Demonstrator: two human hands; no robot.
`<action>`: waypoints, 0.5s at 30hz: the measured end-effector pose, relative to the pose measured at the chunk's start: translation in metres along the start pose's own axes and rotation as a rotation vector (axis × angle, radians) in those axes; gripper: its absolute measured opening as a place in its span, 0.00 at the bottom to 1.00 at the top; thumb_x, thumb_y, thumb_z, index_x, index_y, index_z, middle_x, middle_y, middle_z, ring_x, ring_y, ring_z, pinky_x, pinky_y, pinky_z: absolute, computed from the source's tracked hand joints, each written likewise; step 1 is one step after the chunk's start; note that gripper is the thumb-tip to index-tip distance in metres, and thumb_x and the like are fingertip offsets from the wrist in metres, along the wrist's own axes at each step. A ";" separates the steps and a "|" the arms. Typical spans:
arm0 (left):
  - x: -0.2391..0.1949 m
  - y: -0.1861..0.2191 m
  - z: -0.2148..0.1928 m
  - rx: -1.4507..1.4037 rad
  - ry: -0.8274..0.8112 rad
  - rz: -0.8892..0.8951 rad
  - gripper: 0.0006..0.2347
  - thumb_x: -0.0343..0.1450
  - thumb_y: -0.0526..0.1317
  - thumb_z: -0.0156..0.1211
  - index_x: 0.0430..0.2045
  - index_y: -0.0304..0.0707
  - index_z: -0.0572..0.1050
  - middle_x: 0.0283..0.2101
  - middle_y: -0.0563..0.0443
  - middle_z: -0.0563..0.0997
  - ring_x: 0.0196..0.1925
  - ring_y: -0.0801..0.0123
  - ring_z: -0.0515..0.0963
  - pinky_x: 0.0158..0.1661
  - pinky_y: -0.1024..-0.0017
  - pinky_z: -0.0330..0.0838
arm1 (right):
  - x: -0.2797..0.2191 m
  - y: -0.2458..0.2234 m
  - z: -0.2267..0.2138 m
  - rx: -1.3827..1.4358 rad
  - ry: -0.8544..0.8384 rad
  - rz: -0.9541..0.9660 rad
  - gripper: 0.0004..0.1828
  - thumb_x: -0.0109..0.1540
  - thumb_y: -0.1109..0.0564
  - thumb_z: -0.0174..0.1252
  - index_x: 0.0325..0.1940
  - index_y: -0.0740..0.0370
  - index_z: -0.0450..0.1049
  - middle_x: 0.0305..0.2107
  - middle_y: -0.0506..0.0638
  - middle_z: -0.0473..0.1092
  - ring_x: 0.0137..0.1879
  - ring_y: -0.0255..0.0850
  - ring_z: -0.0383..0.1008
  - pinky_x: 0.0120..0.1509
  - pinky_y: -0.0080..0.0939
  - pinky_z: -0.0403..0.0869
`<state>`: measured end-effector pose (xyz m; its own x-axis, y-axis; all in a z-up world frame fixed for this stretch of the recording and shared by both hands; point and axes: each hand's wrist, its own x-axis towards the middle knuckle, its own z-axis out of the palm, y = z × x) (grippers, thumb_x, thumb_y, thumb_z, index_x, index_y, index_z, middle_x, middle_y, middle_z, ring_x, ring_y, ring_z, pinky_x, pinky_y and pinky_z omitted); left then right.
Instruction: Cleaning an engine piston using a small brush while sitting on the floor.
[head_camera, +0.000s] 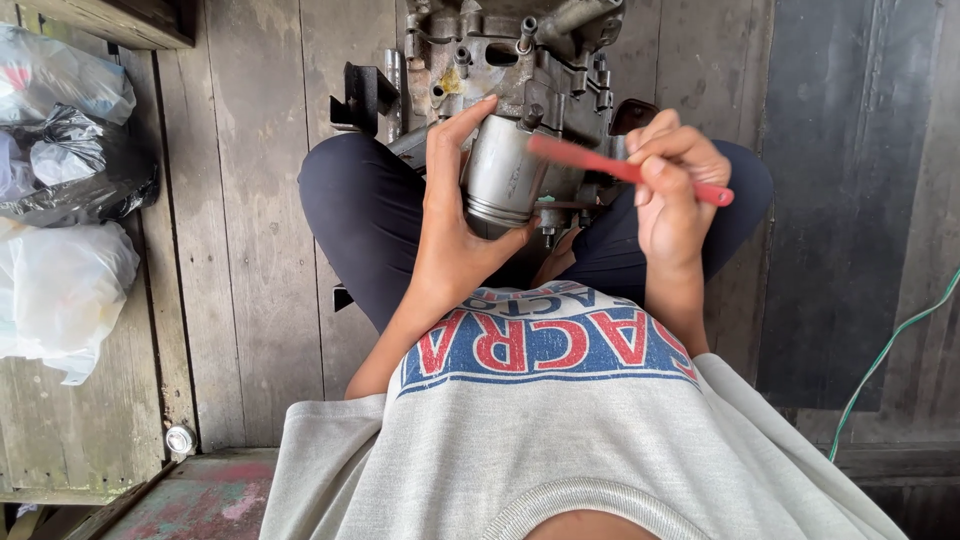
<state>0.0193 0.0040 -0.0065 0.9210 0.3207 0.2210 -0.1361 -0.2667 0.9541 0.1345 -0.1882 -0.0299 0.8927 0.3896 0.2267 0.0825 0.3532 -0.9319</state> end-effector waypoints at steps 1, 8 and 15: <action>-0.001 0.001 -0.001 0.000 0.000 0.003 0.43 0.58 0.26 0.75 0.69 0.40 0.56 0.68 0.43 0.64 0.71 0.49 0.68 0.75 0.54 0.65 | -0.001 0.000 0.000 0.000 -0.001 -0.002 0.05 0.60 0.60 0.51 0.35 0.60 0.73 0.27 0.45 0.63 0.37 0.32 0.56 0.54 0.33 0.61; -0.014 0.010 -0.005 -0.046 0.013 0.005 0.41 0.59 0.26 0.74 0.69 0.39 0.56 0.68 0.43 0.63 0.72 0.51 0.68 0.74 0.57 0.64 | -0.025 -0.001 0.009 0.016 -0.115 0.037 0.06 0.59 0.58 0.53 0.34 0.59 0.75 0.22 0.44 0.62 0.38 0.31 0.56 0.54 0.35 0.59; -0.025 0.011 -0.007 -0.060 -0.007 0.003 0.43 0.59 0.25 0.75 0.69 0.40 0.55 0.69 0.43 0.62 0.73 0.50 0.68 0.77 0.56 0.64 | -0.020 -0.010 -0.004 -0.064 -0.010 -0.045 0.05 0.62 0.59 0.52 0.37 0.59 0.73 0.29 0.46 0.65 0.35 0.30 0.54 0.58 0.33 0.60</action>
<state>-0.0076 -0.0007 -0.0005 0.9232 0.3131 0.2229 -0.1604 -0.2130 0.9638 0.1178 -0.2031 -0.0258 0.8831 0.3828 0.2714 0.1510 0.3157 -0.9368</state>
